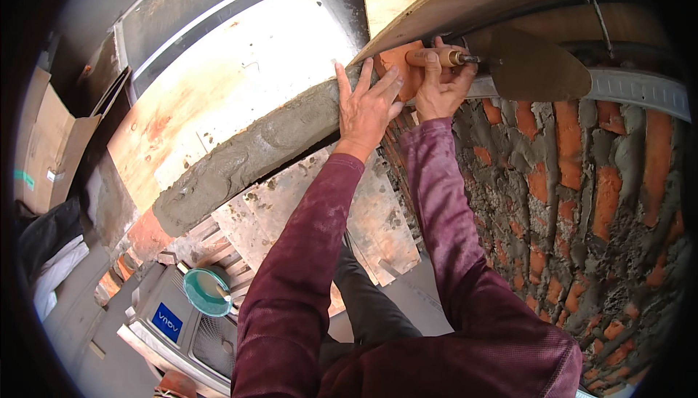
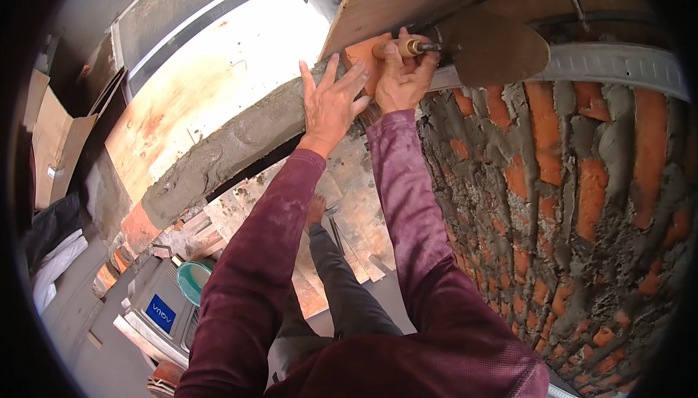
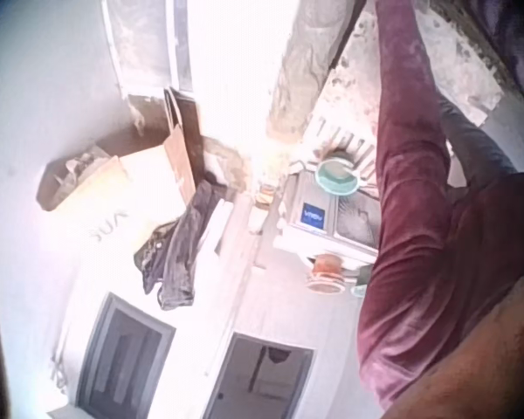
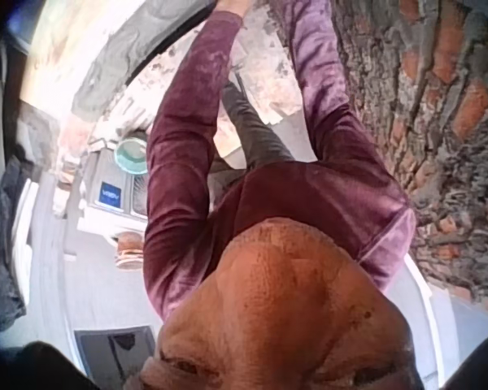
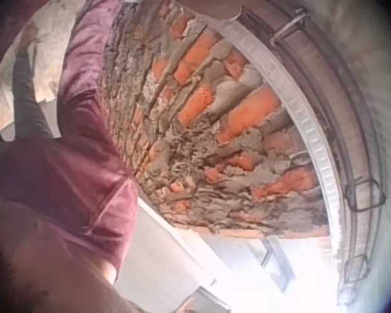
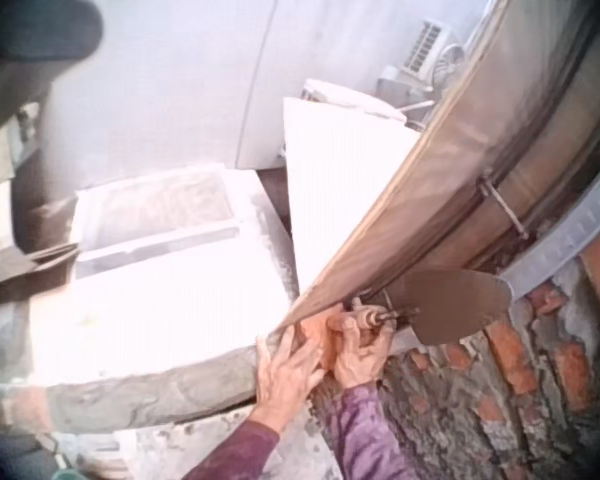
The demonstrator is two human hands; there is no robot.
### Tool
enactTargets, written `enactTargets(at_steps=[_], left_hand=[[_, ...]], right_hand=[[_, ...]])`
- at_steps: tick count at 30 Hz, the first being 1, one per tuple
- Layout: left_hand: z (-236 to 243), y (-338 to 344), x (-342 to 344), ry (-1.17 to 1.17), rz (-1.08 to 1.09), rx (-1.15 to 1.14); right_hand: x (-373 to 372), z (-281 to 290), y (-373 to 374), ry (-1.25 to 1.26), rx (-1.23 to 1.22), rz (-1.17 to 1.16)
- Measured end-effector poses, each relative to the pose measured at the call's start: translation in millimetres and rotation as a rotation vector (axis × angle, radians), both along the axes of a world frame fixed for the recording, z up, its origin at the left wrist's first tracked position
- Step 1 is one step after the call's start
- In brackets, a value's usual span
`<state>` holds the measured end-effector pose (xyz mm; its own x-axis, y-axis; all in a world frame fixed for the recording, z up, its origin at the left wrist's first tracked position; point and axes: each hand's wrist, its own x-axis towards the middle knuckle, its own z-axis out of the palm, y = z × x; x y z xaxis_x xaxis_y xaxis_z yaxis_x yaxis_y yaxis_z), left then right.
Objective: The person lays bricks to build a wall, using a trowel to apply mortar and placing each brick carefully onto the bed of mortar.
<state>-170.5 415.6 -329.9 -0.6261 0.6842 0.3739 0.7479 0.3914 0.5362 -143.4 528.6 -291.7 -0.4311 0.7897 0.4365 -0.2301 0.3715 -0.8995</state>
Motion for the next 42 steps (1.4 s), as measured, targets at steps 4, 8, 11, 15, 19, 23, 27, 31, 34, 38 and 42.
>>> enactTargets(at_steps=[4, 8, 11, 15, 19, 23, 27, 31, 34, 38, 42], left_hand=[[0, -2, 2, -0.012, 0.001, -0.02], [-1, -5, 2, -0.001, 0.035, -0.059], [11, -19, 7, 0.106, 0.063, -0.207], [10, -116, 94, -0.203, -0.107, 0.326], [-102, -306, 236, -0.882, 0.036, 0.082], [-229, -542, 423, -1.066, 0.613, -0.366], [-280, -727, 556, -1.303, 0.882, -0.59], [-293, -792, 624, -1.832, 1.706, -0.296], [-330, -851, 708, -1.792, 1.87, -0.539], [-387, -923, 771, -1.65, 1.823, -0.759], [-456, -957, 805, -1.633, 1.747, -0.875]], right_hand=[[7, -2, -1, -0.024, 0.011, 0.023], [1, -10, -1, -0.002, 0.002, 0.025], [14, -7, 19, -0.193, 0.159, -0.028], [101, 55, -78, -0.393, 0.148, 0.116], [209, 13, -159, -0.425, -0.327, 0.421], [284, -27, -293, -0.806, -1.046, 0.434], [331, -98, -379, -1.116, -1.499, 0.543], [328, -142, -471, -1.449, -1.417, 0.664], [331, -153, -503, -1.617, -1.262, 0.744], [305, -185, -517, -1.83, -0.906, 0.764], [284, -220, -508, -1.912, -0.722, 0.693]])
